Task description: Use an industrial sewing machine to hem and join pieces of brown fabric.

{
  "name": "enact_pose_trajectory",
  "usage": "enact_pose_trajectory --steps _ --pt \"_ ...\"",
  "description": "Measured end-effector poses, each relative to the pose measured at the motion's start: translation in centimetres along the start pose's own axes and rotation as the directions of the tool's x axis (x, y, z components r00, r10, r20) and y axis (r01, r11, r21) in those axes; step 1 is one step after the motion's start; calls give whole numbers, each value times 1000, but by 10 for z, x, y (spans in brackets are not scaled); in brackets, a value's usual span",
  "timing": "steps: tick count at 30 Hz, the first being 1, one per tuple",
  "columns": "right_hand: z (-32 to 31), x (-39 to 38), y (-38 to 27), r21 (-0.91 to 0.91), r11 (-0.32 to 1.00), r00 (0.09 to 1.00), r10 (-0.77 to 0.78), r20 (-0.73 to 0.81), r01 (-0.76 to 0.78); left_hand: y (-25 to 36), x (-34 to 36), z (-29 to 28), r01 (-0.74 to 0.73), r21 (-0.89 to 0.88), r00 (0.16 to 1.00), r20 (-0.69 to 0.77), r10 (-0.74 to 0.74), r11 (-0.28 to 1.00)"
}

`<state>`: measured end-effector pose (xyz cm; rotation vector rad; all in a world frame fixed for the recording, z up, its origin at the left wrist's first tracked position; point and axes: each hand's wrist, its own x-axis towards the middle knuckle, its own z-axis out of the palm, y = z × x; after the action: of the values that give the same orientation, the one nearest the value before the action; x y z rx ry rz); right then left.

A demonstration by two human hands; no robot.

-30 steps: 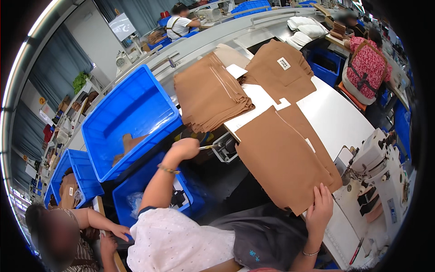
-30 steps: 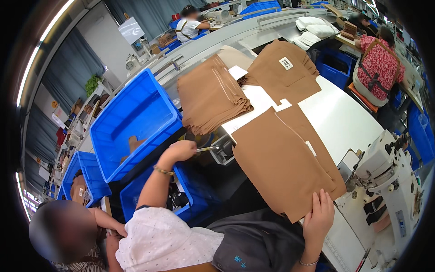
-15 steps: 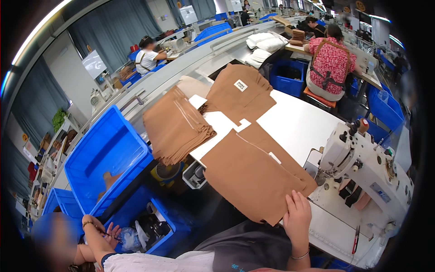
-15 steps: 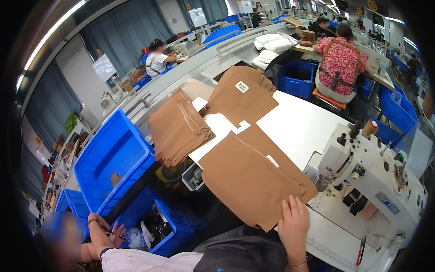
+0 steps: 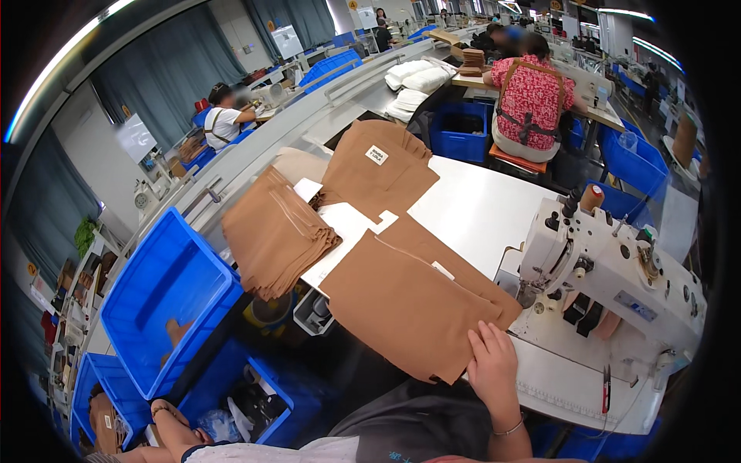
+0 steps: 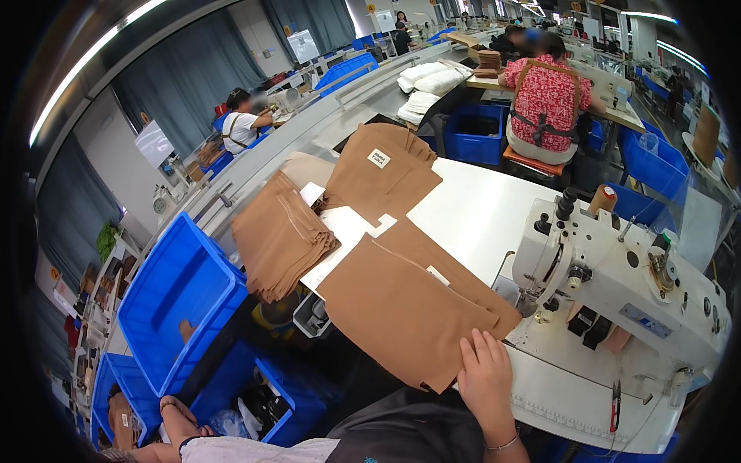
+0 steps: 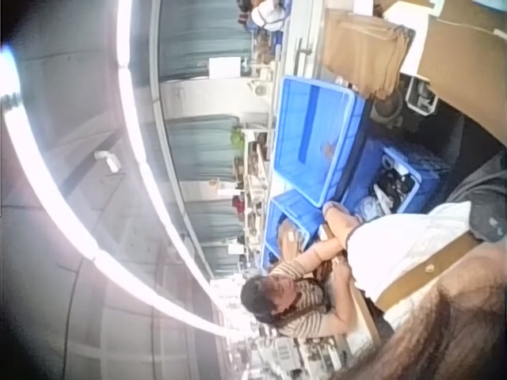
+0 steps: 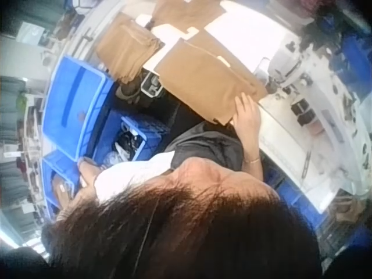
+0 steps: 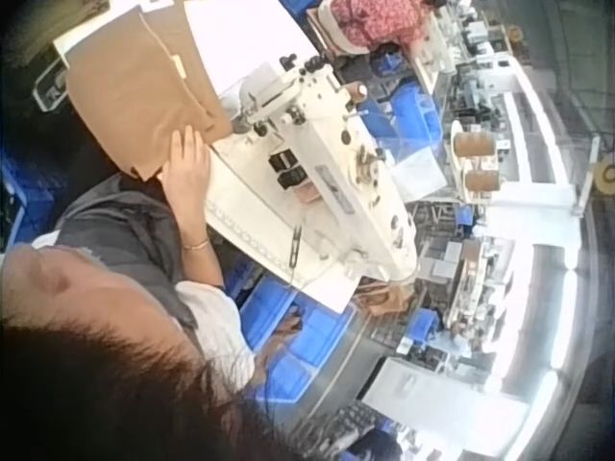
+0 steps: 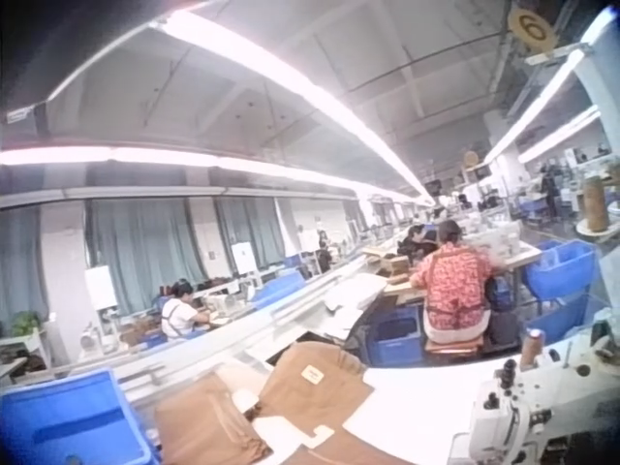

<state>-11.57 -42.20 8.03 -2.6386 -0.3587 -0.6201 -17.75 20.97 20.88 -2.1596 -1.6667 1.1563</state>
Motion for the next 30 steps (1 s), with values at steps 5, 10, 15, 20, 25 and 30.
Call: enact_pose_trajectory --steps 5,10,15,20,25,30 --pt "6 4 2 -15 1000 1000 -4 25 4 -8 -5 37 79 137 996 -56 -72 987" --pt "1 4 -2 -14 1000 999 -1 37 2 42 34 62 -613 -52 522 -776 354 789" --pt "3 6 -3 -39 999 1000 15 16 -14 214 -34 83 -446 -878 654 -451 607 -172" --pt "2 4 -4 -47 998 999 39 4 -38 315 -103 98 421 -806 511 -169 843 -417" --pt "-1 8 -6 -40 997 998 65 -2 -65 367 -85 86 546 -650 486 -268 832 -528" --pt "-2 10 -4 -16 998 998 58 6 -58 377 -83 74 616 -613 406 -291 866 -495"
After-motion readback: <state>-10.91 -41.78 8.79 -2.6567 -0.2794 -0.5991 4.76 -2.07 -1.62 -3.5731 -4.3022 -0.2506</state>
